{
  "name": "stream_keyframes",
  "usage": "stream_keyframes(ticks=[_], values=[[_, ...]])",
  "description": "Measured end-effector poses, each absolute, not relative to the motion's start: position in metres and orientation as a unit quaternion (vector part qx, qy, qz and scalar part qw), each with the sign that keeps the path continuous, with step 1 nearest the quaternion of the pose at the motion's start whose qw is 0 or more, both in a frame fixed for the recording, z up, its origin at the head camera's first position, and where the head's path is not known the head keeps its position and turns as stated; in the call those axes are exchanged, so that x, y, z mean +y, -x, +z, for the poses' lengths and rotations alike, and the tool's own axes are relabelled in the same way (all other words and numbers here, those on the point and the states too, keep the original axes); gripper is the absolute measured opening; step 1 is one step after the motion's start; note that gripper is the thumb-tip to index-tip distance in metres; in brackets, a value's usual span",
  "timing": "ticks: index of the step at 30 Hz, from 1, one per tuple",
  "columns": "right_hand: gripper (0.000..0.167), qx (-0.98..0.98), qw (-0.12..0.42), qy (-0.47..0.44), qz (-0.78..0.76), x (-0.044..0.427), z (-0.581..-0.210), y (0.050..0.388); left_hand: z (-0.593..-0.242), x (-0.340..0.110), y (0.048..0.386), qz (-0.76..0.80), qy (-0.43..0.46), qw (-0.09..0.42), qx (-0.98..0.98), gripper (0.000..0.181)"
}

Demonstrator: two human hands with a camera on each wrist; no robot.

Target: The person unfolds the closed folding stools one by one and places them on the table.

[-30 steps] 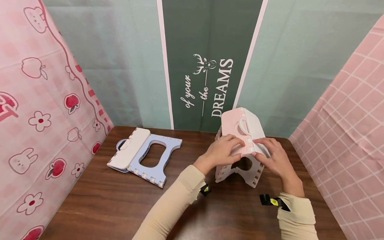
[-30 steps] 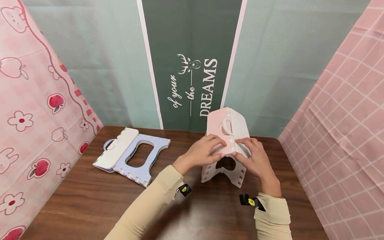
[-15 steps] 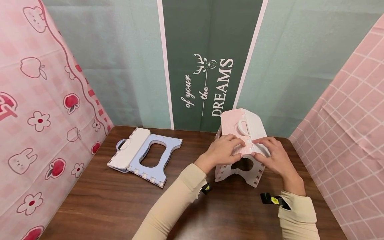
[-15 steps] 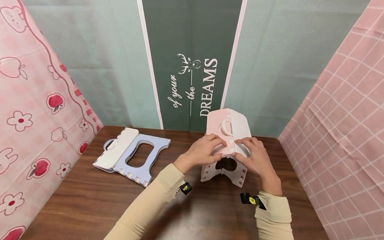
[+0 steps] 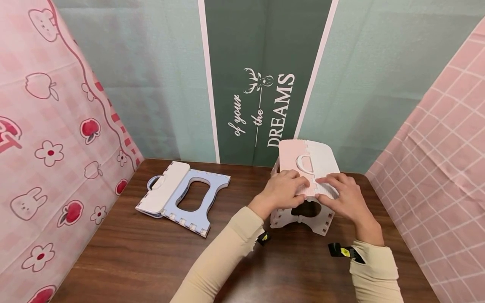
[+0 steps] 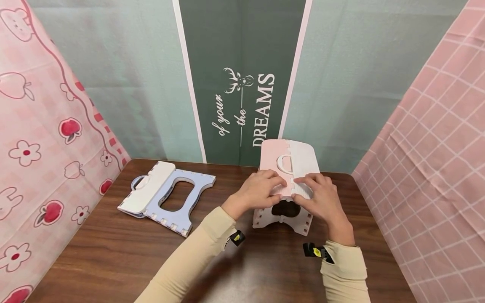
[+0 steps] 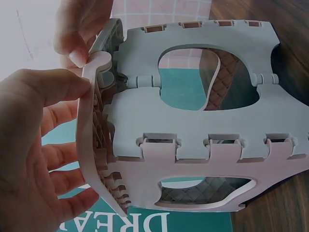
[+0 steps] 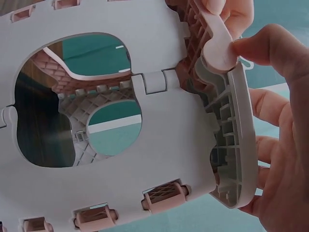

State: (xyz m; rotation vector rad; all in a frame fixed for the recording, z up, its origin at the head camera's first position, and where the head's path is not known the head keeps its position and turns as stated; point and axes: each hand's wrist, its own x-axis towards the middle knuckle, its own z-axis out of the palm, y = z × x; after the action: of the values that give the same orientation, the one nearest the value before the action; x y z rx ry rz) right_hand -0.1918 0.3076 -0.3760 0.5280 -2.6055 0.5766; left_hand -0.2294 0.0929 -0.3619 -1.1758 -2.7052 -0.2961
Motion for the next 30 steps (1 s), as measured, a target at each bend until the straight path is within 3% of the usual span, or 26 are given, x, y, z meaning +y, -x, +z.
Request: stream_keyframes(ticks=[13, 30], values=[[0.038, -0.942, 0.201, -0.189, 0.191, 0.304, -0.372, 0.19, -0.358, 0.084, 0.228, -0.104, 0.408, 0.093, -0.902, 0.035], [0.05, -0.943, 0.218, -0.188, 0.167, 0.275, -0.362, 0.167, -0.361, 0.038, 0.207, -0.163, 0.376, 0.171, -0.896, 0.036]])
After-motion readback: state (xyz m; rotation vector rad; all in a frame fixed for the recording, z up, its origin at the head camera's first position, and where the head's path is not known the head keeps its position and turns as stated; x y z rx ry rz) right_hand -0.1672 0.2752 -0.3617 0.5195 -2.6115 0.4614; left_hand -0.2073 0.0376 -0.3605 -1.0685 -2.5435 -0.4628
